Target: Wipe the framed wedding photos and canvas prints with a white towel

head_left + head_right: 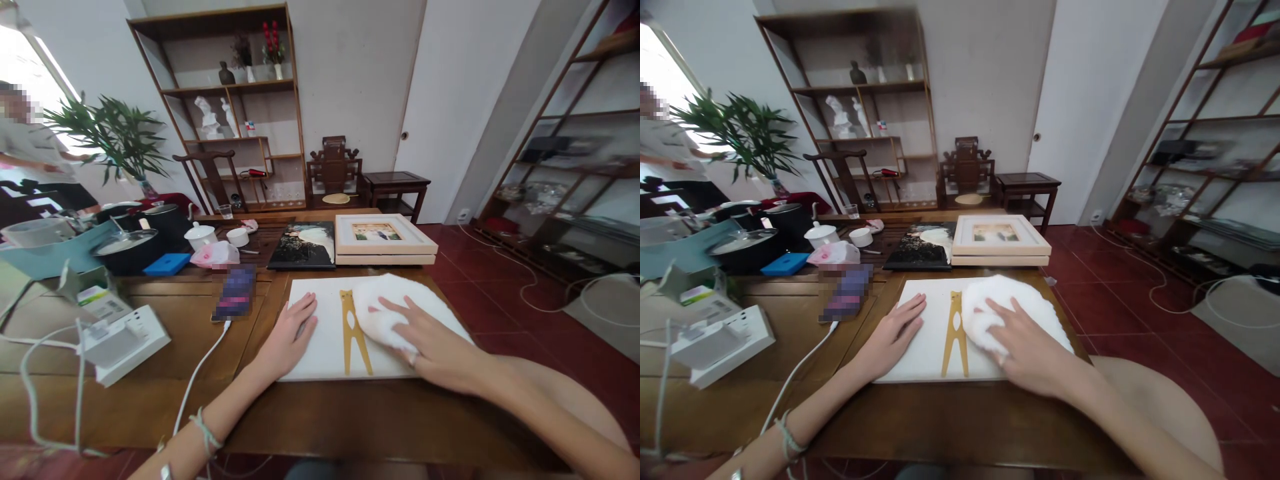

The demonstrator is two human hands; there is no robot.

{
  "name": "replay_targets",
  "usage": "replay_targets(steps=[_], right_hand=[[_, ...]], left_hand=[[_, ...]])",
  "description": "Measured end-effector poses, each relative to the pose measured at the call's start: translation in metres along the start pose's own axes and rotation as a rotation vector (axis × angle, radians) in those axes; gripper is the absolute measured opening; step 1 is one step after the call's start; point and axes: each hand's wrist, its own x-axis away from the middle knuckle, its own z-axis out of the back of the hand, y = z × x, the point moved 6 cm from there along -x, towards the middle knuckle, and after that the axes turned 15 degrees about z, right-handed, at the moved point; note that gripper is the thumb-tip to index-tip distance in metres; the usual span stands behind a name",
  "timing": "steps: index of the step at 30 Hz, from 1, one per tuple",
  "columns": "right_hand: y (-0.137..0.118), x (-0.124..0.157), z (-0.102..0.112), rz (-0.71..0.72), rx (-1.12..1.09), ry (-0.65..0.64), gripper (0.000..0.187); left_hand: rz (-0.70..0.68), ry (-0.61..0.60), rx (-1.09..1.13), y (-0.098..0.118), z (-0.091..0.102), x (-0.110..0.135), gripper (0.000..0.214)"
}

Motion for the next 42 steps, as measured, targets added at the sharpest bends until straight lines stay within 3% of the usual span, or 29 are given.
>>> replay_targets(steps=[4,7,11,16,19,22,26,29,32,36,42], right_hand=[[-0.04,0.035,0.006,-0.019,-0.136,-0.113,0.036],[-0.046,0.043,0.006,-0.047,-0.168,-0.153,0.039],[-0.019,0.021,0.006,-0.124,-0.168,-0.09,0.034],[0.033,-0.029,-0.001,-0.314,-0.239,0.133,0.049],[0.041,-0.05,-0.004,-0.252,-0.177,0.239,0.045],[0.025,-0.052,-0.008,-0.11,-0.091,0.219,0.035],[-0.025,-0.032,-0.014,0.045,-0.048,0.115,0.021],[-0.065,-0.018,-0.019,0.179,-0.102,-0.016,0.017],[-0.081,-0.013,-0.019,0.262,-0.162,-0.081,0.02],[-0.051,-0.026,-0.01,0.169,-0.184,0.01,0.022],[0.014,-0.075,-0.003,0.043,-0.183,0.1,0.045]], left_hand=[[0.003,0.004,-0.009,-0.002,-0.001,0.001,0.043],[-0.002,0.008,-0.006,-0.003,-0.002,0.001,0.042],[-0.002,0.024,0.014,-0.003,-0.002,0.0,0.041],[0.009,0.029,0.031,-0.004,-0.001,-0.002,0.041],[0.011,0.023,0.025,-0.004,0.0,-0.002,0.041],[0.006,0.016,0.012,-0.004,-0.001,-0.002,0.042],[-0.003,0.013,-0.007,-0.005,-0.002,-0.001,0.043],[-0.001,0.004,-0.018,-0.004,-0.003,-0.001,0.044],[-0.001,-0.006,-0.027,-0.003,-0.003,-0.002,0.044],[-0.003,-0.005,-0.026,-0.003,-0.003,-0.001,0.044],[-0.015,0.006,0.002,-0.003,-0.002,0.001,0.043]])
